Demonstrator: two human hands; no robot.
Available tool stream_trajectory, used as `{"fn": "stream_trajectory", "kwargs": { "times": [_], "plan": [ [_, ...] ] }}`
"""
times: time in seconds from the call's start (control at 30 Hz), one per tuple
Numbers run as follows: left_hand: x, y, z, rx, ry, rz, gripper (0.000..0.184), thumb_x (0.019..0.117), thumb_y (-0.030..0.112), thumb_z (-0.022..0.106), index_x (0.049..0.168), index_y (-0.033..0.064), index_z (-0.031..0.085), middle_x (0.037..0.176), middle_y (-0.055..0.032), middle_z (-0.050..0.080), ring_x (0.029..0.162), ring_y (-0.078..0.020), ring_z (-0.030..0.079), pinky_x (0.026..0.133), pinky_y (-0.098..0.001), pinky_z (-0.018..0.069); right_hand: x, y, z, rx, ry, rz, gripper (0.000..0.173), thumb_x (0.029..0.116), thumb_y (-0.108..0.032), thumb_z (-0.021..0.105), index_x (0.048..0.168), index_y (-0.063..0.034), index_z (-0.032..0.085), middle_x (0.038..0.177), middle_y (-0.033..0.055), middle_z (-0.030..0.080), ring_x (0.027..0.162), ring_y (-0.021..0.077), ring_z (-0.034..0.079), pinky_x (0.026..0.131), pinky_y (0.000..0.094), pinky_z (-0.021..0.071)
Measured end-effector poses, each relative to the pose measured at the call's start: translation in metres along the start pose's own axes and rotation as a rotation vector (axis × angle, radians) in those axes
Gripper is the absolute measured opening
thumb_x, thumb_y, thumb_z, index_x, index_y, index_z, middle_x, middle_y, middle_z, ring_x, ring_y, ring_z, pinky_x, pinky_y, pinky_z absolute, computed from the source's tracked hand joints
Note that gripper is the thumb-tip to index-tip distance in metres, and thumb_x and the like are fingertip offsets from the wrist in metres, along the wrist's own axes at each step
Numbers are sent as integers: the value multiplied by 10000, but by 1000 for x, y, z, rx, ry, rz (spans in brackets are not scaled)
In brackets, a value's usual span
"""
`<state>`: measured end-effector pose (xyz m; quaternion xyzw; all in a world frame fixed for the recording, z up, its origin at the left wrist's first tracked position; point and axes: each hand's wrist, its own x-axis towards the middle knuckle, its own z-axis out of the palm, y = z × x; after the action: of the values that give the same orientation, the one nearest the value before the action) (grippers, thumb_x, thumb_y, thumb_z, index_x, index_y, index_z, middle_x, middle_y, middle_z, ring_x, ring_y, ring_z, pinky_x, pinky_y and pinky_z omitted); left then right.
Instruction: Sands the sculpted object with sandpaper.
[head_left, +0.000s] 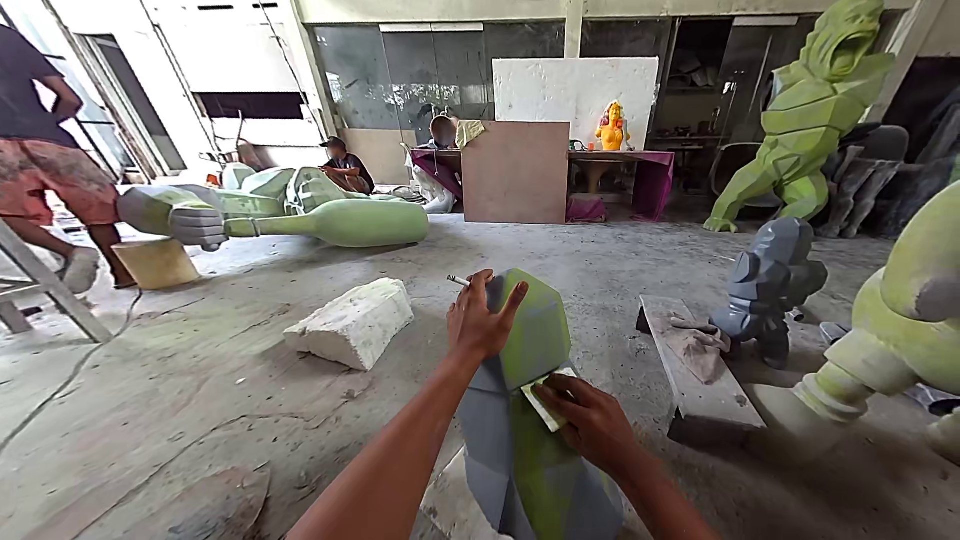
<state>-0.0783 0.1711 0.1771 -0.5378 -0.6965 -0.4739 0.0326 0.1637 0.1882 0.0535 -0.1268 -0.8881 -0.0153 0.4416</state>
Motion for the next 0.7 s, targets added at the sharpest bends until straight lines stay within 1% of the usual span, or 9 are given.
{"fn": "stream_trajectory", "kwargs": {
  "times": [0.07, 0.13, 0.23, 0.27, 0.33, 0.4, 0.5, 0.57, 0.7],
  "plan": [
    [3, 0, -1, -7, 0, 1, 959, 846, 900, 389, 1476, 188, 507, 1411, -60, 600, 1334, -258, 543, 1077, -655, 400, -2, -3, 0, -77, -11, 5, 409, 948, -92, 608, 1323, -223, 705, 1301, 36, 699, 1253, 158, 642, 1024, 334, 571],
    [3, -3, -2, -14, -8, 2, 954, 850, 894, 392, 1475, 182, 507, 1411, -65, 598, 1331, -258, 546, 1071, -651, 404, -8, -6, -3, -137, -43, 28, 414, 939, -69, 599, 1307, -217, 715, 1290, 26, 703, 1251, 161, 641, 1037, 337, 559],
    [5, -8, -3, -28, -2, 15, 944, 860, 884, 395, 1473, 174, 506, 1411, -69, 596, 1333, -261, 542, 1070, -655, 404, -21, 0, -12, -161, -110, 26, 409, 944, -95, 601, 1318, -225, 703, 1263, 19, 699, 1236, 163, 643, 1080, 392, 538],
    [5, -9, -3, -31, 5, 17, 937, 864, 881, 394, 1471, 176, 507, 1410, -67, 594, 1333, -262, 542, 1068, -659, 404, -26, 4, -16, -155, -128, 18, 411, 938, -117, 606, 1319, -238, 698, 1253, 11, 693, 1217, 155, 645, 1071, 396, 542],
    [5, -12, -4, -36, 10, 19, 918, 874, 869, 397, 1471, 180, 506, 1409, -69, 595, 1331, -266, 545, 1063, -663, 410, -30, 9, -22, -112, -115, 11, 387, 944, -139, 603, 1300, -255, 702, 1249, 8, 688, 1164, 142, 658, 971, 350, 584],
    [5, -12, -4, -37, 11, 18, 910, 880, 864, 396, 1471, 181, 508, 1407, -70, 598, 1327, -269, 549, 1059, -661, 415, -24, 6, -25, -53, -66, 21, 398, 970, -133, 589, 1336, -259, 682, 1285, 33, 680, 1151, 148, 671, 913, 331, 609],
    [4, -9, -2, -32, 6, 10, 917, 874, 874, 384, 1471, 189, 504, 1409, -61, 595, 1328, -253, 544, 1065, -649, 407, -8, -3, -16, 15, -35, 54, 458, 969, -104, 565, 1387, -269, 653, 1368, 51, 648, 1219, 168, 649, 950, 349, 604],
    [3, -7, -2, -29, 6, 10, 923, 869, 878, 387, 1471, 189, 506, 1405, -56, 598, 1326, -244, 547, 1073, -645, 402, 0, -7, -6, 46, -34, 60, 465, 962, -99, 577, 1379, -292, 656, 1353, 53, 646, 1222, 173, 638, 962, 358, 596],
    [2, -7, -2, -41, 16, 13, 922, 867, 878, 394, 1463, 185, 515, 1389, -55, 609, 1307, -241, 559, 1057, -637, 416, 4, -13, -1, 19, -79, 74, 483, 935, -108, 579, 1352, -336, 665, 1314, 6, 651, 1237, 160, 609, 979, 349, 575]
  ]
}}
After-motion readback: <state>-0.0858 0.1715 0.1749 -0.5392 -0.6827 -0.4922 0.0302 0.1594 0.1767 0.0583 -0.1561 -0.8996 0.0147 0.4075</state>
